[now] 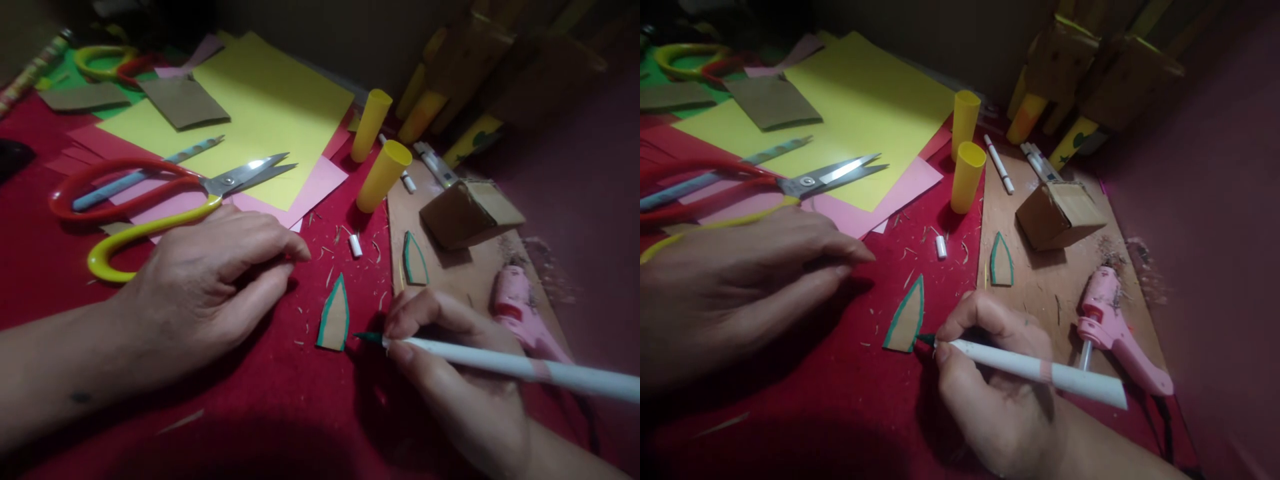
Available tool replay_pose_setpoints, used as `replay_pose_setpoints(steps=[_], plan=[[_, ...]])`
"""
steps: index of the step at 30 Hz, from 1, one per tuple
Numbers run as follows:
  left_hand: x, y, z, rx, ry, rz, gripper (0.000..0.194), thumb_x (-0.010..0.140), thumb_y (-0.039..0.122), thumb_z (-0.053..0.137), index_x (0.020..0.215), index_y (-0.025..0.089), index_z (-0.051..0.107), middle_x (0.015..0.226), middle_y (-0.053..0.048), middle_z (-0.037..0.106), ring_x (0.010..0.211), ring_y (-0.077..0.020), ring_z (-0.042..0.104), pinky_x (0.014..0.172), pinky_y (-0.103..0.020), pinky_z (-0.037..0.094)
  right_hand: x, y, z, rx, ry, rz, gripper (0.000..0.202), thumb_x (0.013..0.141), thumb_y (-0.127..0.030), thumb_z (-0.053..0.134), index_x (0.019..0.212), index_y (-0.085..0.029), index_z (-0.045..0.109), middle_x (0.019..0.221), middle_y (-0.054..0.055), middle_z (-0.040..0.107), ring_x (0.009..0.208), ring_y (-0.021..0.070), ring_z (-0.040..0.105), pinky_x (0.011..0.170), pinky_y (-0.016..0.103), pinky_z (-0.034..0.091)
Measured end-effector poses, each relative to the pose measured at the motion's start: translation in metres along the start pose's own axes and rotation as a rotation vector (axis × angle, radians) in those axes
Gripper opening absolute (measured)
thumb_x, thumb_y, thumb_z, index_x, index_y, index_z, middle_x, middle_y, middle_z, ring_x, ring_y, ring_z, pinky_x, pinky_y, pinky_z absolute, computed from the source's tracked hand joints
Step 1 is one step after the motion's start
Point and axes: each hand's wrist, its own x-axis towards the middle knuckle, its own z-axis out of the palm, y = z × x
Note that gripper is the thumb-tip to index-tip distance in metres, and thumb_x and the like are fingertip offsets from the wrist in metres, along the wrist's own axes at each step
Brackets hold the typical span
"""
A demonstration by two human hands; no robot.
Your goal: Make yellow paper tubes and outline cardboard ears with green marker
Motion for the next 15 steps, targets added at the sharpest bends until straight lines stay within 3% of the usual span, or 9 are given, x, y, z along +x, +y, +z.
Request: replay_pose_setpoints(steps=[7, 15], plan=[[-0.003, 0.003, 0.005, -0.035, -0.206, 0.193, 0.034, 0.095, 0.008, 0.042, 0.101, 0.023, 0.071, 0.076, -0.001, 0.053, 0.071, -0.0175, 0.048, 0.067, -0.033, 0.037, -0.006, 0.002, -0.001, -0.204, -0.050, -0.097, 0.017, 0.071, -0.008, 0.054, 0.061, -0.021, 0.055, 0.053, -0.003, 0.061, 0.046, 0.0112, 0.057, 0.044, 0.020, 0.044], [-0.002, 0.006, 0.012, 0.026, -0.284, 0.291, 0.027, 0.095, 0.010, 0.043, 0.093, 0.017, 0.069, 0.076, -0.006, 0.057, 0.072, -0.0210, 0.049, 0.065, -0.035, 0.038, -0.005, 0.002, 0.003, -0.375, -0.066, -0.190, 0.019, 0.072, -0.004, 0.052, 0.063, -0.021, 0.054, 0.053, -0.004, 0.063, 0.044, 0.0089, 0.058, 0.045, 0.018, 0.044]])
